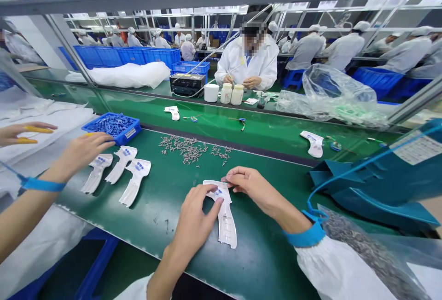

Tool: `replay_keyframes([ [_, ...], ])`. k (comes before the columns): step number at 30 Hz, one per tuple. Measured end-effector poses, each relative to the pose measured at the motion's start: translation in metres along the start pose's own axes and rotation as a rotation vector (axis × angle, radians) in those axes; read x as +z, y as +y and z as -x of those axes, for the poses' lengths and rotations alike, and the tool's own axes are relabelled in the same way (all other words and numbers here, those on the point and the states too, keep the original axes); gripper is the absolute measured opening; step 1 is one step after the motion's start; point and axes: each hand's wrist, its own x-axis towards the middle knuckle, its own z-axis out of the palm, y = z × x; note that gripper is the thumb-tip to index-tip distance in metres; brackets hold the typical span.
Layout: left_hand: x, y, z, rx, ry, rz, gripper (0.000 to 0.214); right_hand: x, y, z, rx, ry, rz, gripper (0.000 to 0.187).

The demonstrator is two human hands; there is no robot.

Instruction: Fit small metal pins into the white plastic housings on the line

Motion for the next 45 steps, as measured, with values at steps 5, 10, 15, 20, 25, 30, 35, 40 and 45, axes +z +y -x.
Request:
replay_keyframes([
  [5, 0.0, 0.003, -0.015, -0.023, 0.068, 0.066, 0.009, 0.023, -0.008, 0.021, 0.016, -0.09, -0.164, 0.038],
  [10, -0.005, 0.004, -0.014, 0.007, 0.052, 0.172, 0.021, 0.024, -0.009, 0.023, -0.091, -0.059, -0.019, 0.04],
  [15, -0.002, 0.005, -0.011, -0.197, -0.07, 0.677, 0.029, 0.026, -0.009, 0.03, -0.317, 0.012, 0.247, 0.027],
  [20, -0.001, 0.008, -0.011, -0.393, -0.219, 1.087, 0.035, 0.028, -0.007, 0.038, -0.534, 0.086, 0.492, 0.02],
  [25, -0.011, 0.013, -0.008, -0.249, -0.164, 0.805, 0.034, 0.032, -0.011, 0.041, -0.483, 0.115, 0.445, 0.02],
  [30, -0.016, 0.008, -0.001, 0.056, 0.096, 0.244, 0.014, 0.04, -0.017, 0.043, -0.334, 0.101, 0.262, 0.023],
  [35, -0.016, 0.006, 0.001, 0.188, 0.112, 0.034, 0.019, 0.042, -0.017, 0.044, -0.37, 0.1, 0.283, 0.021],
  [40, -0.02, 0.016, 0.001, 0.047, 0.027, 0.357, 0.024, 0.036, -0.018, 0.046, -0.484, 0.074, 0.335, 0.018],
  [45, -0.02, 0.021, -0.002, -0.315, -0.175, 1.098, 0.037, 0.031, -0.02, 0.05, -0.506, -0.036, 0.3, 0.017],
])
